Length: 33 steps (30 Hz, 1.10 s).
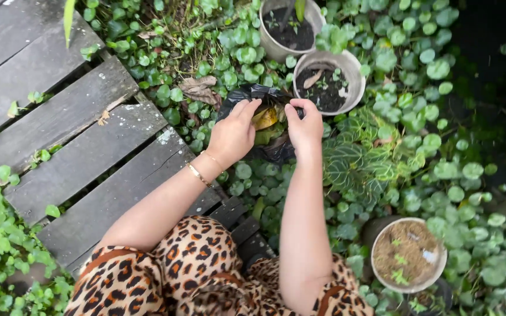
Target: Picking up dry leaves and putting them into a trash bag.
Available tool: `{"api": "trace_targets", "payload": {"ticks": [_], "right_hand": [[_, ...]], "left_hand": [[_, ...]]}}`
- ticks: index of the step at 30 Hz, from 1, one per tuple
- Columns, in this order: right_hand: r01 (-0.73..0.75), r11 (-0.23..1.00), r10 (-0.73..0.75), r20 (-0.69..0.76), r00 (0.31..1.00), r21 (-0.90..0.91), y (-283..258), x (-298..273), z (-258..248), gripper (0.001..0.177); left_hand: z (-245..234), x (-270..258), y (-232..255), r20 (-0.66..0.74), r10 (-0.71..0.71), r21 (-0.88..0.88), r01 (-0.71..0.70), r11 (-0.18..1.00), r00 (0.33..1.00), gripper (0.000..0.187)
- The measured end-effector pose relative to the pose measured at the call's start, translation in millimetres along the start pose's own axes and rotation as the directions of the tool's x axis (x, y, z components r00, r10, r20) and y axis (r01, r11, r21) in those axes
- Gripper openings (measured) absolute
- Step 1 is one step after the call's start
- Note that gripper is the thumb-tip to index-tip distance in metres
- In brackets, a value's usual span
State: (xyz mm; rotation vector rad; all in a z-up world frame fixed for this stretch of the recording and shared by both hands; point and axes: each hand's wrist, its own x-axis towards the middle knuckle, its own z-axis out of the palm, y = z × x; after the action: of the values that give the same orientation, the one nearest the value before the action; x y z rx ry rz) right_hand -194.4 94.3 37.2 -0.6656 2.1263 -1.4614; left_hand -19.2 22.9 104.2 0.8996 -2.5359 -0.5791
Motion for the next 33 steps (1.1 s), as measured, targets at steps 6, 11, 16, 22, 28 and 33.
{"api": "trace_targets", "payload": {"ticks": [6,11,16,22,28,33], "right_hand": [[0.219,0.962,-0.201,-0.122,0.972,0.163,-35.5,3.7,12.1,0.023],[0.269,0.951,-0.257,-0.093,0.962,0.154,-50.7,6.7,29.6,0.022],[0.346,0.938,-0.346,-0.015,0.938,-0.015,-63.0,7.0,63.6,0.022],[0.365,0.929,-0.365,0.015,0.931,-0.054,-64.6,15.3,111.6,0.021],[0.331,0.94,-0.333,0.002,0.943,-0.085,-94.1,31.0,162.7,0.023],[0.39,0.902,-0.393,0.023,0.919,-0.183,-122.2,49.5,199.4,0.023]], "left_hand": [[-40.0,19.1,-3.7,-0.072,0.093,0.124,-0.084,0.989,0.993,0.053],[-60.3,47.9,-23.9,-0.052,0.012,0.082,-0.008,0.997,0.999,0.053],[-66.7,72.6,-70.3,-0.057,0.036,0.066,-0.032,0.997,0.998,0.053],[-94.2,90.3,-115.6,-0.057,0.048,-0.03,-0.05,0.998,0.997,0.054],[-128.7,105.4,-163.1,-0.034,0.131,-0.069,-0.134,0.989,0.991,0.057],[-142.4,119.8,-207.8,-0.07,0.113,-0.066,-0.117,0.991,0.991,0.056]]}}
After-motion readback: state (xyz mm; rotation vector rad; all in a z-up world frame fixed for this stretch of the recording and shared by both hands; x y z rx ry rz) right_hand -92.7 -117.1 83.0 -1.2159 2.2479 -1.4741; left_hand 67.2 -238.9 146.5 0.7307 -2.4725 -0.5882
